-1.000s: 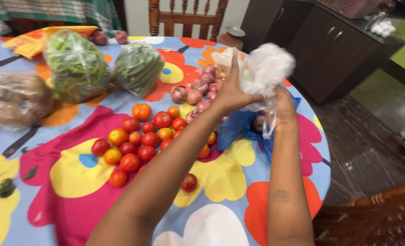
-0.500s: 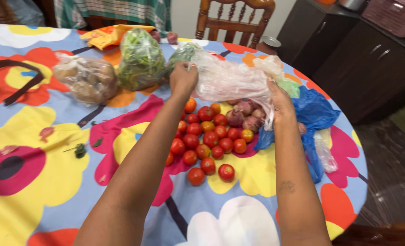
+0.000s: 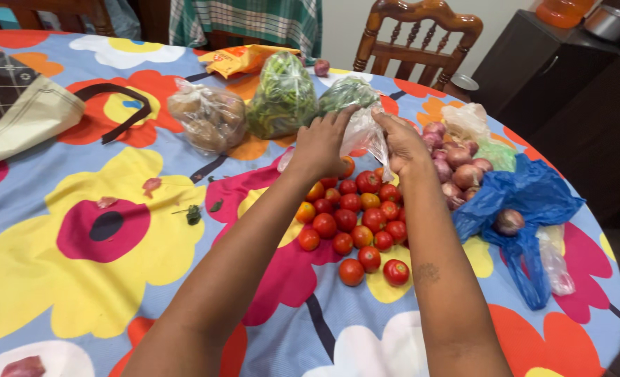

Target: The person packs green chilies, potatoes, and tomatoes into separate plastic bags on a dining table. They handle each vegetable by hand, place them into bags, and tie the bags closed.

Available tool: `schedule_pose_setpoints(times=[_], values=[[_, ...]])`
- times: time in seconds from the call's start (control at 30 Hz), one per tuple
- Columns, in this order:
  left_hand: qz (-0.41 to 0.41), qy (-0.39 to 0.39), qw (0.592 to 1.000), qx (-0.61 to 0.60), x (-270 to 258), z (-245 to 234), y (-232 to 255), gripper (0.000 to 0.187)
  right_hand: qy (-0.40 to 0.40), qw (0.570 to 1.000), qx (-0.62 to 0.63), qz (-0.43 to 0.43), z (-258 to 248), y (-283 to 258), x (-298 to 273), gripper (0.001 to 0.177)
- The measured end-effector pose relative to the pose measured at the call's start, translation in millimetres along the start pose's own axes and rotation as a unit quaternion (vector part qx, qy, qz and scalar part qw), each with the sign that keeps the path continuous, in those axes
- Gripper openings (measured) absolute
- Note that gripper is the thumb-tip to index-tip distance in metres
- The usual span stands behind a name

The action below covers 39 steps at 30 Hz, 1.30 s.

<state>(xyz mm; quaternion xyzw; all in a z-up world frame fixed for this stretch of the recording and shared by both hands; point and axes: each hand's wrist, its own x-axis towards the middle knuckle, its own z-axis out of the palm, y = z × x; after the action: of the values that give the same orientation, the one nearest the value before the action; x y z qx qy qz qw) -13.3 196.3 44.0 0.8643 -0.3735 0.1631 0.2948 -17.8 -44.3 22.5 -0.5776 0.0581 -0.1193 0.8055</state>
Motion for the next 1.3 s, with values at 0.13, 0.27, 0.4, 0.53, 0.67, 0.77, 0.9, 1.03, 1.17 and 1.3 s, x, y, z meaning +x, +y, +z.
schedule_pose_setpoints(times=[0.13, 0.27, 0.4, 0.53, 0.67, 0.77, 0.9, 1.03, 1.17, 1.3], values=[[-0.004, 0.065, 0.992, -0.110, 6.0, 1.4, -53.2, 0.058, 0.114, 0.989, -0.084, -0.033, -6.7, -9.5, 2.3, 0.036], [-0.037, 0.090, 0.982, -0.164, -1.8, -39.0, -76.3, 0.040, 0.192, 0.969, -0.151, -0.033, -3.7, -13.4, -4.9, 0.041], [-0.007, 0.192, 0.975, -0.108, -12.8, -60.0, -74.6, 0.029, 0.203, 0.840, -0.448, -0.230, 26.6, 2.8, -11.4, 0.042], [0.022, 0.180, 0.983, -0.002, -11.5, -50.8, -87.4, 0.020, 0.125, 0.712, -0.515, -0.461, 82.7, 5.1, -29.7, 0.032], [0.037, 0.195, 0.980, 0.018, -18.7, -52.7, -92.2, 0.030, -0.038, 0.624, -0.642, -0.443, 125.3, 18.8, -41.7, 0.027], [0.053, 0.156, 0.982, 0.089, -31.5, -67.9, -90.9, 0.051, -0.051, 0.575, -0.724, -0.376, 132.7, 33.6, -34.2, 0.043], [0.039, 0.121, 0.961, 0.246, -44.8, -86.5, -92.2, 0.077, 0.010, 0.624, -0.730, -0.279, 123.9, 41.9, -25.6, 0.073], [0.004, 0.080, 0.966, 0.246, -51.6, -92.8, -95.6, 0.085, -0.033, 0.655, -0.727, -0.201, 115.8, 47.1, -23.1, 0.082], [-0.012, 0.110, 0.981, 0.160, -45.3, -87.7, -97.5, 0.076, -0.024, 0.724, -0.626, -0.289, 97.7, 55.1, -13.0, 0.060], [0.003, 0.193, 0.970, 0.150, -38.6, -76.4, -95.7, 0.057, 0.013, 0.822, -0.511, -0.252, 89.6, 70.8, 14.1, 0.031]])
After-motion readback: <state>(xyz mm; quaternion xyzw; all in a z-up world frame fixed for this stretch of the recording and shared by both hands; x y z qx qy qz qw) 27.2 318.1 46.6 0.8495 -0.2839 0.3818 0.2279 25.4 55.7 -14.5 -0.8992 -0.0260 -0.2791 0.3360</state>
